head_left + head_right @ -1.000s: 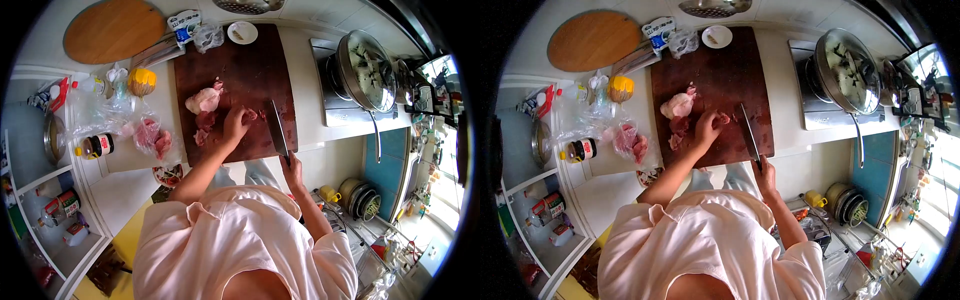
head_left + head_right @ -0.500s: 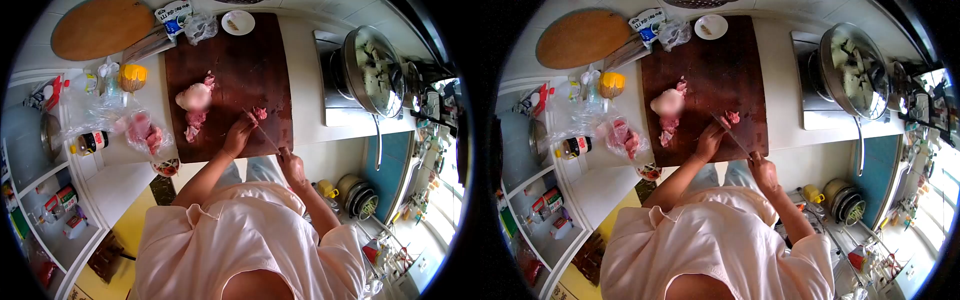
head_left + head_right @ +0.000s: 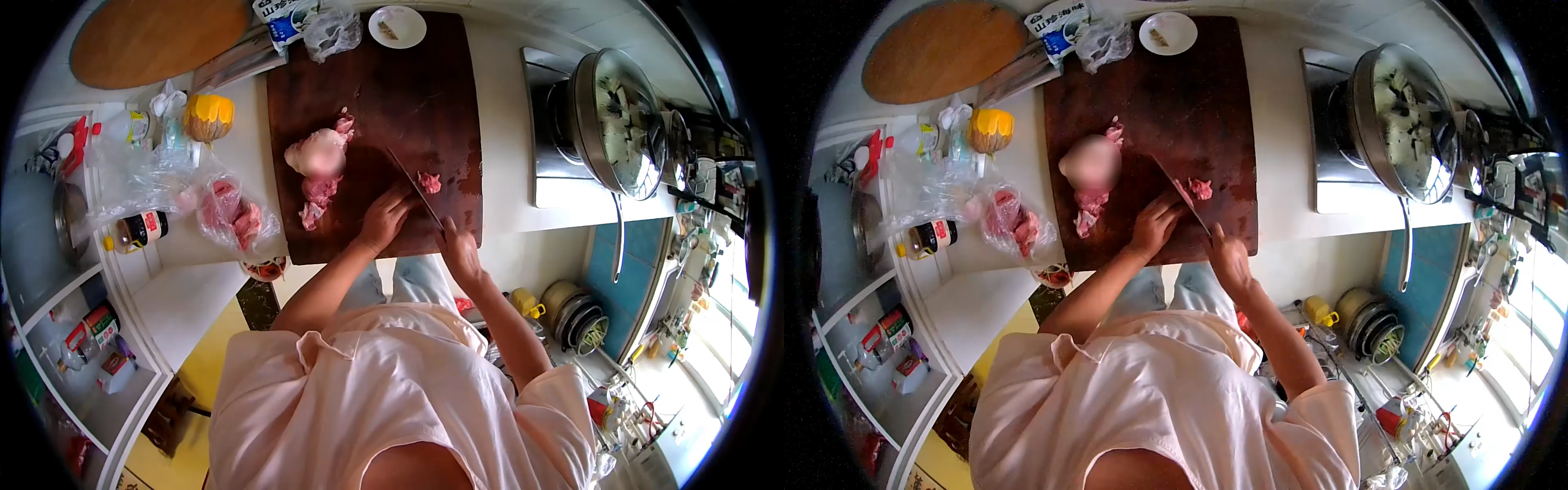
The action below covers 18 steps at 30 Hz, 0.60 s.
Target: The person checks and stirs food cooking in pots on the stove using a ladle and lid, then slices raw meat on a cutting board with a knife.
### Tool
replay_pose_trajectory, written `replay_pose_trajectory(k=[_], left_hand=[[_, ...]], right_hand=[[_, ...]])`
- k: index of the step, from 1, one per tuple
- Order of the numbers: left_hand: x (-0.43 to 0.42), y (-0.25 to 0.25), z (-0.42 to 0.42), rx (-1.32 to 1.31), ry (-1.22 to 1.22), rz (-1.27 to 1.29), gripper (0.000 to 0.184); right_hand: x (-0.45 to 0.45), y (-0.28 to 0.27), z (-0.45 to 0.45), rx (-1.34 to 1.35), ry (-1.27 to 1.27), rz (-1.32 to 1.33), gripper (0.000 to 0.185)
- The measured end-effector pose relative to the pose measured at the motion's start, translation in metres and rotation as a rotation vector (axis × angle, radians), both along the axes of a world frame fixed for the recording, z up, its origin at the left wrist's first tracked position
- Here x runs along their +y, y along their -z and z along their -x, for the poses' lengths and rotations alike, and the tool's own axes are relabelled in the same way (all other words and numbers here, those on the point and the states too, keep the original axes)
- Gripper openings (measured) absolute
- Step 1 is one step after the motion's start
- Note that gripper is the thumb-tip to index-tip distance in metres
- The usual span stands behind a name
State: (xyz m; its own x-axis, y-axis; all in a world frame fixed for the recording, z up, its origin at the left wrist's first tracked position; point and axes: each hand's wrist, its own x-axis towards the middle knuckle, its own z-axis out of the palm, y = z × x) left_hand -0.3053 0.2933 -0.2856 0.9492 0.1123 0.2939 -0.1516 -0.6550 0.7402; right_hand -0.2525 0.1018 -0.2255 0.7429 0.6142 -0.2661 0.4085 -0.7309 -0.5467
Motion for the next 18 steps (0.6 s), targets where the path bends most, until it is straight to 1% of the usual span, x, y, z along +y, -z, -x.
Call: replay_pose_trajectory(k=[1,3,6,8,10,13,16,18], left_hand=[[0.0,-0.002,0.0,0.016,0.009,0.017,0.034],[-0.003,-0.001,0.003,0.025,0.012,0.052,0.032],[-0.004,-0.001,-0.005,-0.014,-0.008,0.085,0.031],[0.0,-0.007,-0.004,-0.026,0.003,0.094,0.031],[-0.001,-0.006,-0.001,-0.038,-0.016,0.058,0.03],[0.001,-0.008,-0.002,-0.031,-0.029,0.022,0.028],[0.001,0.001,0.004,-0.038,-0.045,0.028,0.027],[0.0,0.005,0.005,-0.043,-0.047,0.027,0.027]], right_hand=[[0.013,0.009,-0.006,0.049,0.002,0.028,0.018],[0.037,0.024,-0.018,0.009,0.025,0.018,0.022],[0.033,0.026,-0.018,-0.003,0.037,0.059,0.024],[0.016,0.015,-0.007,0.022,0.043,0.08,0.023],[-0.011,-0.007,0.008,0.051,0.052,0.079,0.022],[-0.044,-0.025,0.024,0.145,0.108,0.095,0.021],[-0.042,-0.049,0.028,0.089,0.151,0.013,0.018],[-0.036,-0.062,0.026,0.084,0.104,0.059,0.017]])
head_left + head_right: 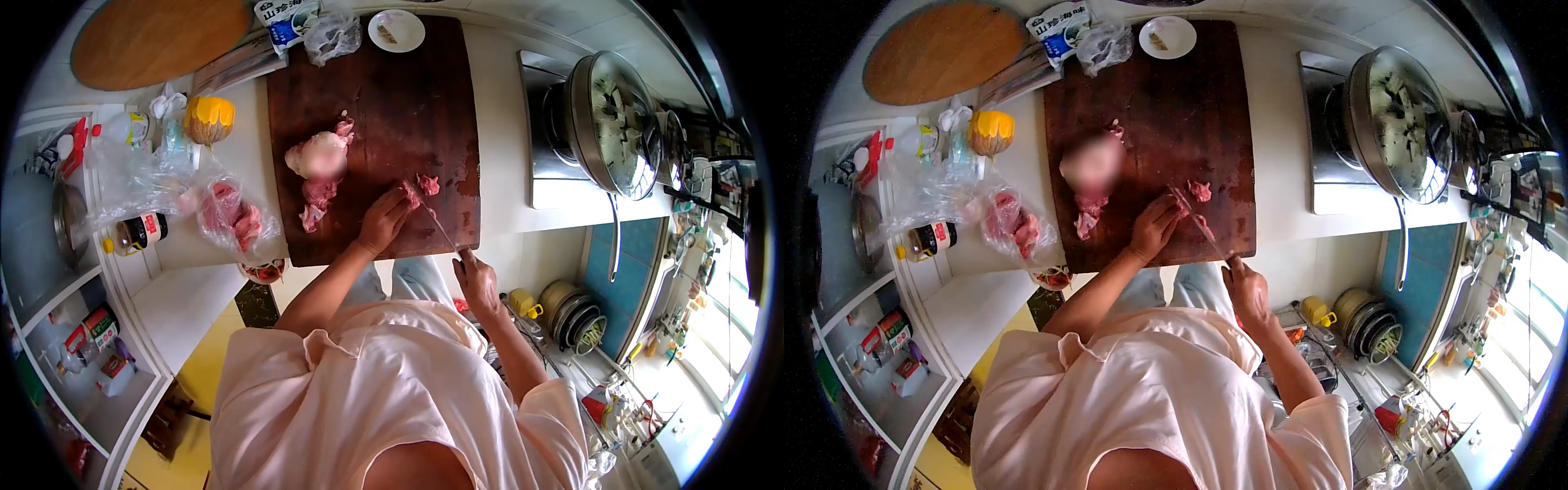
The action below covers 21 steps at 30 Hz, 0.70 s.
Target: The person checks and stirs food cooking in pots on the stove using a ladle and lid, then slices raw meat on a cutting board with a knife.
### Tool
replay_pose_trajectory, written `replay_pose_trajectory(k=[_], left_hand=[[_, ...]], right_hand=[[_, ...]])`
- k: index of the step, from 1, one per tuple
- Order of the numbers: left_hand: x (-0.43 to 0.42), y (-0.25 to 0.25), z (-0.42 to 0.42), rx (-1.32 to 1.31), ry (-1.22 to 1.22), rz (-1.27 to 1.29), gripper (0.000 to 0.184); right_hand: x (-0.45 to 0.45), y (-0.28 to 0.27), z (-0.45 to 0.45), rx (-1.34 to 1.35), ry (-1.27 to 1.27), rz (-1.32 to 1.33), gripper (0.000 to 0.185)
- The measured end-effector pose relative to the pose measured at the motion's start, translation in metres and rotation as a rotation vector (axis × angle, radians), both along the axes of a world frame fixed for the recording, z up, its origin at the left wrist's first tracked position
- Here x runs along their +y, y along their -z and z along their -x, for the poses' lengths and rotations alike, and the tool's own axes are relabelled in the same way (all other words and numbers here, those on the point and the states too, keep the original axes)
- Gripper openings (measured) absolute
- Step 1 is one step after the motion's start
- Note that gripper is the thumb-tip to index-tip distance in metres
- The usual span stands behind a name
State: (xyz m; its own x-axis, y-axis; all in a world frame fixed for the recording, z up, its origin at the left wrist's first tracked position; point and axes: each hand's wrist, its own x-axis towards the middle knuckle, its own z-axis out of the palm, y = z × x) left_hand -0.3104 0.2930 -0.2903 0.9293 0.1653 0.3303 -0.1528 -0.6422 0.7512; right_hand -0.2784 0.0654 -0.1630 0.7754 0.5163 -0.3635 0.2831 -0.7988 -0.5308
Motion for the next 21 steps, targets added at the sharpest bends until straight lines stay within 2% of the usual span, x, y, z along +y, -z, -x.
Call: replay_pose_trajectory(k=[5,8,13,16,21], left_hand=[[0.0,-0.003,-0.003,0.007,-0.007,-0.024,0.03],[0.001,-0.002,-0.003,0.016,0.001,0.012,0.032],[-0.001,0.0,0.004,0.059,0.032,0.04,0.027],[0.0,-0.007,0.002,0.042,0.048,0.064,0.03],[0.003,-0.009,0.005,0.076,0.026,0.064,0.031]], right_hand=[[0.002,0.009,-0.001,0.009,-0.037,0.045,0.018],[0.022,0.038,-0.011,0.03,-0.056,0.11,0.02],[0.083,0.09,-0.046,-0.03,-0.098,0.014,0.018],[0.077,0.076,-0.041,-0.041,-0.069,-0.032,0.02],[-0.002,0.056,-0.008,0.011,-0.063,0.068,0.026]])
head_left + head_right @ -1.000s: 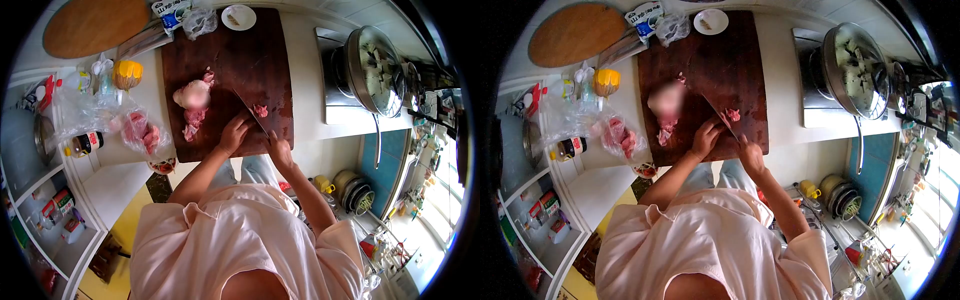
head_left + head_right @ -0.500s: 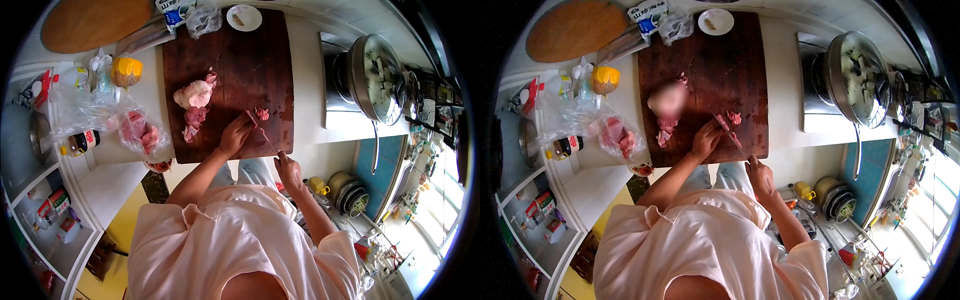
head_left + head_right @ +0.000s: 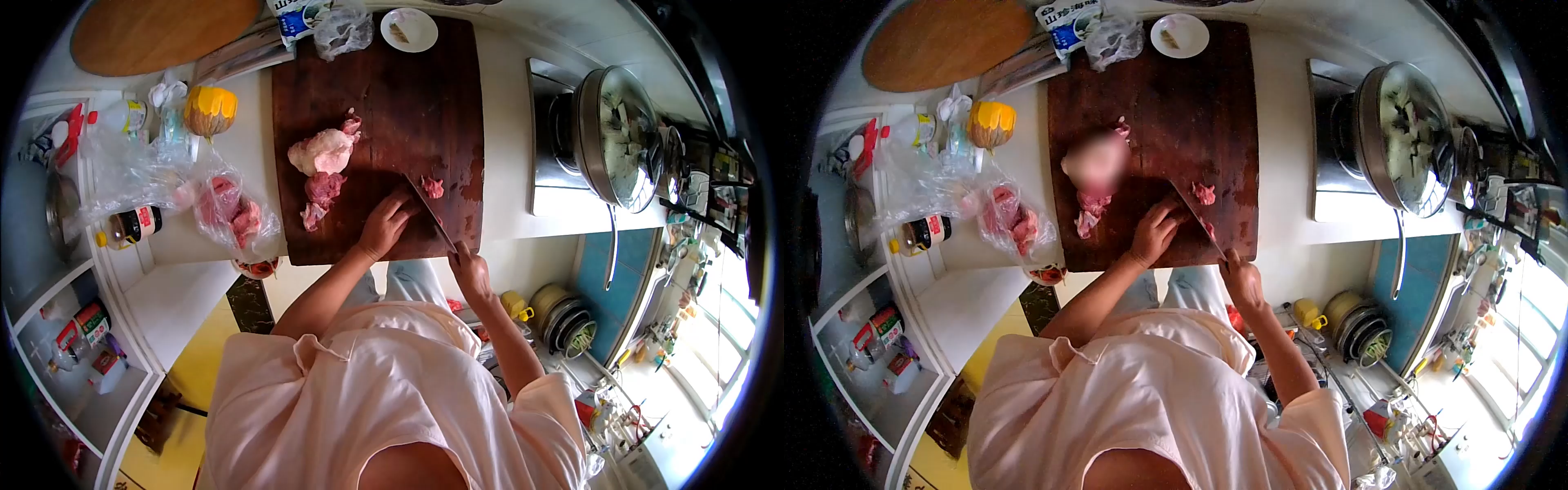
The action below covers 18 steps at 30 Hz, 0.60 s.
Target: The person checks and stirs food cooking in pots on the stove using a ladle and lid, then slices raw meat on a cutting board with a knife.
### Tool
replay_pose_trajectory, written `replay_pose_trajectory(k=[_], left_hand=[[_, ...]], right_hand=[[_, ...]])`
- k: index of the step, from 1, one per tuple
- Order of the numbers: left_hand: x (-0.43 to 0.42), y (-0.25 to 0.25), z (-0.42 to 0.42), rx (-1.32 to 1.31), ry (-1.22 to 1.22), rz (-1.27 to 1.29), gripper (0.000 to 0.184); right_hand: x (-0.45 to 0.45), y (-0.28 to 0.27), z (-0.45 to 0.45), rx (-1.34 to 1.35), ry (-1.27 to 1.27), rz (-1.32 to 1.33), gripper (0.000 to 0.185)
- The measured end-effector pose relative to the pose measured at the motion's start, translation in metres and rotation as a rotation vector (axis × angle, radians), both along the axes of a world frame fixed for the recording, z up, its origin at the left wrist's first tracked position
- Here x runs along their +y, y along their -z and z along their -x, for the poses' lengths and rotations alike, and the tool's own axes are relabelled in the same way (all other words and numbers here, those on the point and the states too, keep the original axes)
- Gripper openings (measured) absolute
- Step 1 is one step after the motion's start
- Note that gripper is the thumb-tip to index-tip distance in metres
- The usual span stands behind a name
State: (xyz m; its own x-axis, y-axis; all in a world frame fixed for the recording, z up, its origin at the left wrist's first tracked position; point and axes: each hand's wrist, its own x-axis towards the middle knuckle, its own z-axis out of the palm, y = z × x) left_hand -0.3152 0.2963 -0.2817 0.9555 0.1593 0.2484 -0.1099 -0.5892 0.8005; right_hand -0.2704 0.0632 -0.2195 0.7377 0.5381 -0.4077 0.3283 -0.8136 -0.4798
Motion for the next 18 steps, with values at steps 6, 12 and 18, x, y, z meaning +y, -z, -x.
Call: replay_pose_trajectory(k=[6,12,18], left_hand=[[0.0,0.005,0.002,-0.092,-0.035,-0.014,0.025],[0.0,0.006,0.002,-0.048,-0.032,0.026,0.032],[-0.003,0.012,0.006,-0.005,-0.012,0.04,0.028]], right_hand=[[0.002,-0.049,0.01,-0.023,-0.005,-0.04,0.023],[0.029,-0.034,0.0,0.008,-0.034,-0.005,0.023],[0.089,0.034,-0.035,-0.07,-0.114,-0.088,0.026]])
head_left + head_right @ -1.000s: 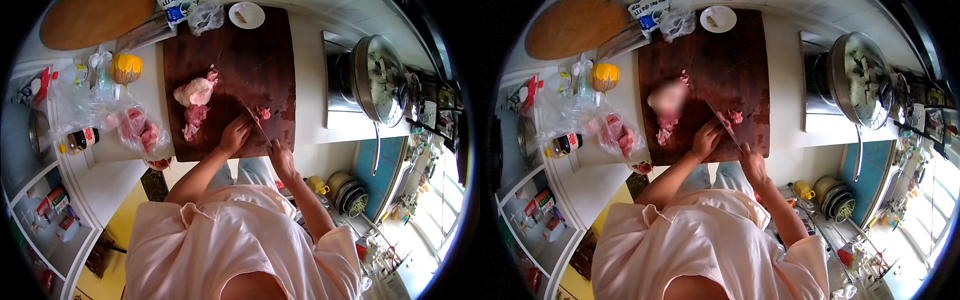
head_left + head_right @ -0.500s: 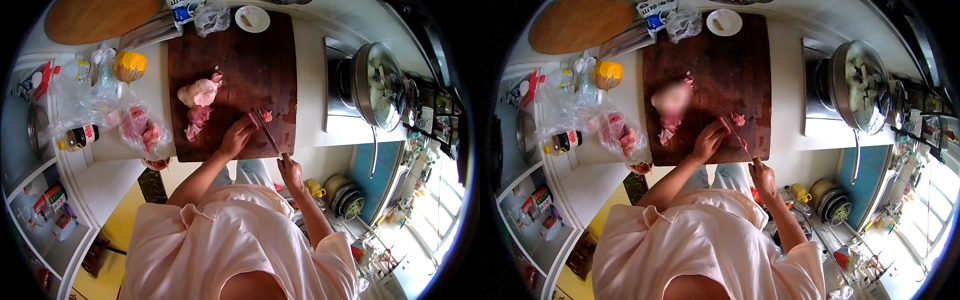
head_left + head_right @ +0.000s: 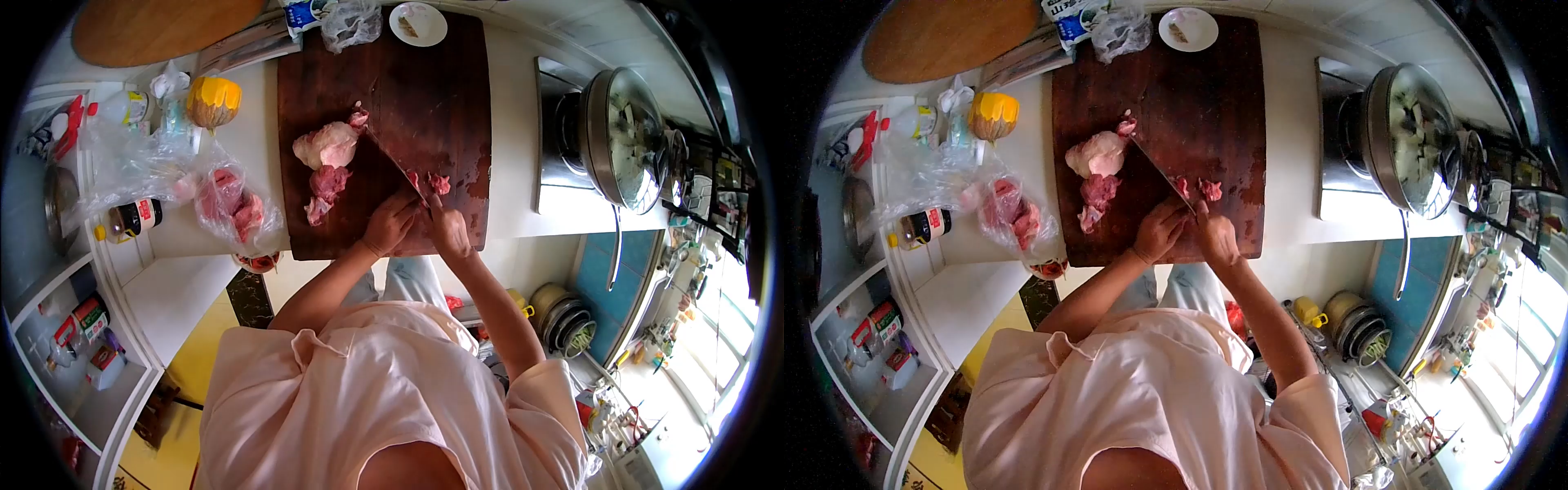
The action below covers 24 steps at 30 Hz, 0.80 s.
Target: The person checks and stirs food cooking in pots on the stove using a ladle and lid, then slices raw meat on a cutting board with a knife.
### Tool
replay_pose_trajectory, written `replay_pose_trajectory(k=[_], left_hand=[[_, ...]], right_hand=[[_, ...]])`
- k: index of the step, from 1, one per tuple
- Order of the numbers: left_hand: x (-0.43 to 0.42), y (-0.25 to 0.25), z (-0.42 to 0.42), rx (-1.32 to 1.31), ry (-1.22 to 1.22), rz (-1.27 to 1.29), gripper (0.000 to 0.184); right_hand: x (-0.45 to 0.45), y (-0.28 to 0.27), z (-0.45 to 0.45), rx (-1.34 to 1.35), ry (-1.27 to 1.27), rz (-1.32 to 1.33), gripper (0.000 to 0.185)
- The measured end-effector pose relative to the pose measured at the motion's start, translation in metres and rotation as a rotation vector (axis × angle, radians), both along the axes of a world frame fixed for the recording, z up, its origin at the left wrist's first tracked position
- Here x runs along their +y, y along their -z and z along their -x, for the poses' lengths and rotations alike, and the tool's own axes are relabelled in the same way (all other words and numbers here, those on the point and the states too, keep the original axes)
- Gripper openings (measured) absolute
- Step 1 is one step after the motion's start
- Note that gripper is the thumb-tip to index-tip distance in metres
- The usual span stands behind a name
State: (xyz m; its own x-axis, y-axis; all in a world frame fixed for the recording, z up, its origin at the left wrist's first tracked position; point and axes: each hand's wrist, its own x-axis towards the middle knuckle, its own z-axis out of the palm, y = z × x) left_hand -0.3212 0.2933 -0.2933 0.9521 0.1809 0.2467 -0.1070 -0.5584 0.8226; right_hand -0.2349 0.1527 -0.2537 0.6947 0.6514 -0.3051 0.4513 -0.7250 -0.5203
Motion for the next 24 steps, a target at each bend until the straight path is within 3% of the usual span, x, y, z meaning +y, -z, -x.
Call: replay_pose_trajectory(k=[8,11,14,20,22,24], left_hand=[[0.004,-0.01,-0.002,-0.033,0.0,-0.064,0.031],[0.0,-0.007,-0.001,-0.058,-0.071,0.021,0.026],[0.002,0.003,0.002,-0.07,-0.04,-0.011,0.023],[0.003,-0.009,0.0,-0.024,-0.057,0.017,0.024],[0.001,-0.003,0.003,-0.029,-0.036,-0.025,0.024],[0.001,-0.001,0.004,-0.03,-0.033,-0.036,0.024]], right_hand=[[-0.089,-0.042,0.034,0.073,0.083,0.116,0.018],[-0.083,-0.079,0.041,0.104,0.168,0.048,0.018],[-0.084,-0.087,0.047,0.055,0.088,0.072,0.023],[-0.059,-0.07,0.033,0.117,0.055,0.213,0.02],[-0.039,-0.035,0.023,0.0,0.013,0.027,0.019],[-0.016,-0.002,0.014,0.043,0.044,0.013,0.019]])
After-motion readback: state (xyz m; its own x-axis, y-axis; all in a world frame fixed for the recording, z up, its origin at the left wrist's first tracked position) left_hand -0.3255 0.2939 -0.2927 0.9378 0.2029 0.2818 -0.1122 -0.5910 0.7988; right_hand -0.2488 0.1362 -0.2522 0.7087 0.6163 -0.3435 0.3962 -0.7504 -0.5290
